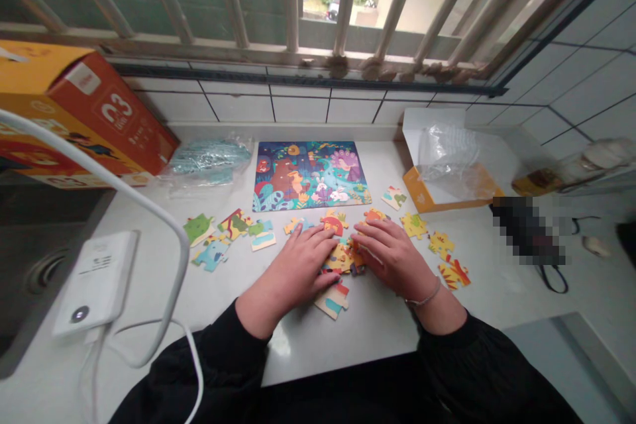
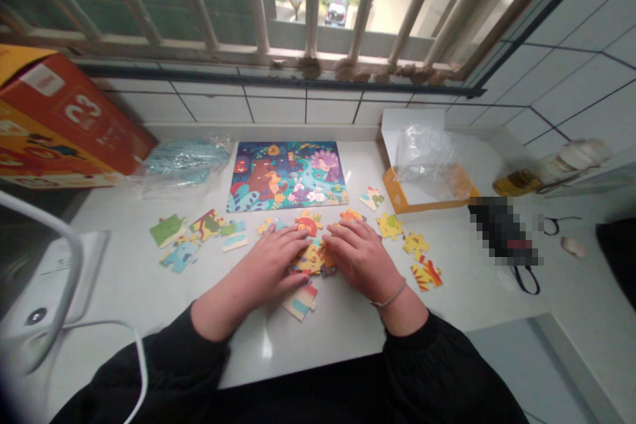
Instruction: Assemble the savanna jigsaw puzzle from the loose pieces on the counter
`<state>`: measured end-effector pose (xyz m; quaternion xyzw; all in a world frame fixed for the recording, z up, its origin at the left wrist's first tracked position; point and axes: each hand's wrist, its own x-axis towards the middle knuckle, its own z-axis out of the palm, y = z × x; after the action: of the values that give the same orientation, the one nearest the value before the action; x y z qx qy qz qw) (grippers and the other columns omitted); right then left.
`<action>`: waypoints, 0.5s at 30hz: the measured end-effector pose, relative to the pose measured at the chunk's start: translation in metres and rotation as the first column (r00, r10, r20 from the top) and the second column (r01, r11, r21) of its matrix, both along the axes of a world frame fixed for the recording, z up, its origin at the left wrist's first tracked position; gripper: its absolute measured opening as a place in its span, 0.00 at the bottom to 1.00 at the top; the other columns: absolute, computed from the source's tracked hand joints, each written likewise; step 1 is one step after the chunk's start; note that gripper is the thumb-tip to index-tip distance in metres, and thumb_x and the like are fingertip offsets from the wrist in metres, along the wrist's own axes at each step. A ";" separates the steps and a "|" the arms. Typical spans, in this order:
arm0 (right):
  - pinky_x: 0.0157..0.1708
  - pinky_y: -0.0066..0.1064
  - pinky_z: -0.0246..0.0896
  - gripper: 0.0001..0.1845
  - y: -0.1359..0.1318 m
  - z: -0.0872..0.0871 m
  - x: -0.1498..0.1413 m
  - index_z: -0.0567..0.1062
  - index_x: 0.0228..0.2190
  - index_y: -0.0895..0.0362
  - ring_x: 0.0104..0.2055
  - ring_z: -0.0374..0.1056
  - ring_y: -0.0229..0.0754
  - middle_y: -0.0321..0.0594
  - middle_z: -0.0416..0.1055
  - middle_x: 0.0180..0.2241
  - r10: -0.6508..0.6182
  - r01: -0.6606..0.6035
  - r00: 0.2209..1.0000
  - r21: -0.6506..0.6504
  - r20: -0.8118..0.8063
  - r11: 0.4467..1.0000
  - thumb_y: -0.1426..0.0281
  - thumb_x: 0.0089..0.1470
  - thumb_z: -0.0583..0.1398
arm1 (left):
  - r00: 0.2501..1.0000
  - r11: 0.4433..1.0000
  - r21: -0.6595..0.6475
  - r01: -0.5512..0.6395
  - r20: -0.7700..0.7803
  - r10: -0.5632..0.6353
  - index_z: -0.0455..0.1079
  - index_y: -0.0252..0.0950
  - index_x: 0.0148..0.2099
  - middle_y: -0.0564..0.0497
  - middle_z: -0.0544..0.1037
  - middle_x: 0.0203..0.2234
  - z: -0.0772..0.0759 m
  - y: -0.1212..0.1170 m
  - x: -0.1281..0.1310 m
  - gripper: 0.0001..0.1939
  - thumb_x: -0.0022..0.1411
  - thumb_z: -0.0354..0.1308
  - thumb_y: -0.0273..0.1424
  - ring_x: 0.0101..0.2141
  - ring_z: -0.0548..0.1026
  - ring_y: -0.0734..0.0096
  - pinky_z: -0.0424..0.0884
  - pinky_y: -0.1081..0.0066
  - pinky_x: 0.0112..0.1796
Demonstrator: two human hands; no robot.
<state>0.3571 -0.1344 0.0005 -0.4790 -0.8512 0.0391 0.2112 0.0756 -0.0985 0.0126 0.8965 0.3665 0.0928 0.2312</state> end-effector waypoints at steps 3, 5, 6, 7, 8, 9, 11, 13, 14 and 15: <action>0.74 0.60 0.63 0.19 -0.018 0.003 -0.005 0.82 0.61 0.43 0.70 0.71 0.54 0.39 0.80 0.64 0.097 -0.096 0.994 -0.032 0.051 0.995 0.67 0.74 0.62 | 1.000 1.000 -0.008 -0.026 0.012 0.026 0.72 0.41 0.70 0.38 0.75 0.71 0.000 0.001 -0.014 0.32 0.68 0.74 0.38 0.72 0.70 0.40 0.55 0.29 0.75; 0.74 0.59 0.64 0.19 -0.030 0.003 -0.007 0.81 0.62 0.44 0.70 0.72 0.54 0.39 0.79 0.65 0.139 -0.136 0.988 -0.051 0.061 0.989 0.64 0.73 0.64 | 0.999 0.999 -0.001 -0.050 0.020 0.050 0.73 0.40 0.69 0.38 0.76 0.70 0.000 0.002 -0.021 0.31 0.67 0.74 0.38 0.71 0.71 0.40 0.56 0.29 0.74; 0.72 0.58 0.66 0.20 -0.035 0.003 -0.008 0.81 0.63 0.45 0.70 0.73 0.54 0.40 0.79 0.66 0.142 -0.140 0.988 -0.048 0.057 0.989 0.63 0.73 0.64 | 0.997 0.998 0.006 -0.065 0.028 0.065 0.74 0.40 0.68 0.38 0.76 0.70 0.000 0.002 -0.024 0.30 0.68 0.74 0.37 0.70 0.72 0.41 0.56 0.29 0.74; 0.71 0.57 0.68 0.19 -0.040 0.002 -0.007 0.81 0.62 0.46 0.69 0.73 0.54 0.41 0.79 0.65 0.136 -0.134 0.990 -0.038 0.048 0.990 0.63 0.73 0.65 | 0.996 0.997 0.016 -0.080 0.038 0.079 0.74 0.40 0.67 0.38 0.77 0.69 0.000 0.003 -0.027 0.29 0.68 0.73 0.37 0.70 0.73 0.41 0.57 0.29 0.74; 0.69 0.56 0.70 0.18 -0.045 0.001 -0.005 0.81 0.61 0.46 0.68 0.74 0.54 0.42 0.80 0.65 0.123 -0.123 0.992 -0.025 0.035 0.992 0.64 0.73 0.65 | 0.994 0.995 0.028 -0.093 0.052 0.091 0.74 0.40 0.67 0.38 0.77 0.68 0.000 0.003 -0.029 0.28 0.68 0.73 0.37 0.69 0.74 0.42 0.58 0.30 0.74; 0.67 0.55 0.72 0.17 -0.049 0.001 -0.003 0.81 0.60 0.47 0.67 0.75 0.53 0.42 0.81 0.64 0.107 -0.107 0.994 -0.016 0.020 0.994 0.65 0.73 0.65 | 0.993 0.994 0.041 -0.103 0.069 0.100 0.74 0.39 0.66 0.37 0.78 0.68 0.001 0.004 -0.031 0.28 0.68 0.73 0.37 0.68 0.75 0.42 0.59 0.30 0.74; 0.64 0.53 0.75 0.16 -0.057 0.000 0.003 0.81 0.59 0.48 0.66 0.75 0.54 0.44 0.81 0.62 0.073 -0.073 0.997 -0.015 -0.004 0.997 0.67 0.73 0.65 | 0.989 0.992 0.066 -0.111 0.109 0.103 0.74 0.39 0.66 0.37 0.79 0.66 0.002 0.003 -0.033 0.27 0.69 0.73 0.37 0.66 0.76 0.43 0.63 0.32 0.72; 0.61 0.53 0.77 0.14 -0.065 0.001 0.010 0.81 0.58 0.49 0.64 0.76 0.54 0.45 0.81 0.61 0.037 -0.038 0.999 -0.024 -0.014 0.999 0.67 0.73 0.65 | 0.986 0.990 0.090 -0.105 0.136 0.092 0.73 0.39 0.66 0.38 0.80 0.64 0.005 0.001 -0.036 0.28 0.69 0.73 0.39 0.64 0.77 0.44 0.67 0.36 0.70; 0.60 0.53 0.78 0.14 -0.069 0.002 0.013 0.81 0.57 0.50 0.63 0.77 0.54 0.46 0.81 0.61 0.015 -0.015 1.000 -0.025 -0.010 1.000 0.67 0.73 0.65 | 0.987 0.990 0.102 -0.098 0.140 0.084 0.73 0.39 0.67 0.37 0.80 0.64 0.007 -0.002 -0.037 0.27 0.70 0.72 0.40 0.63 0.78 0.44 0.70 0.38 0.69; 0.59 0.52 0.78 0.13 -0.073 0.003 0.016 0.81 0.56 0.51 0.61 0.77 0.55 0.47 0.82 0.60 -0.010 0.010 1.000 -0.026 -0.001 1.000 0.67 0.73 0.65 | 0.987 0.989 0.116 -0.091 0.140 0.074 0.73 0.38 0.67 0.37 0.80 0.63 0.009 -0.005 -0.039 0.27 0.71 0.72 0.40 0.62 0.78 0.45 0.72 0.40 0.67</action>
<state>0.3735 -0.2073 0.0039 -0.4859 -0.8480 0.0493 0.2057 0.0363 -0.1040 0.0216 0.8846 0.3805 0.1849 0.1961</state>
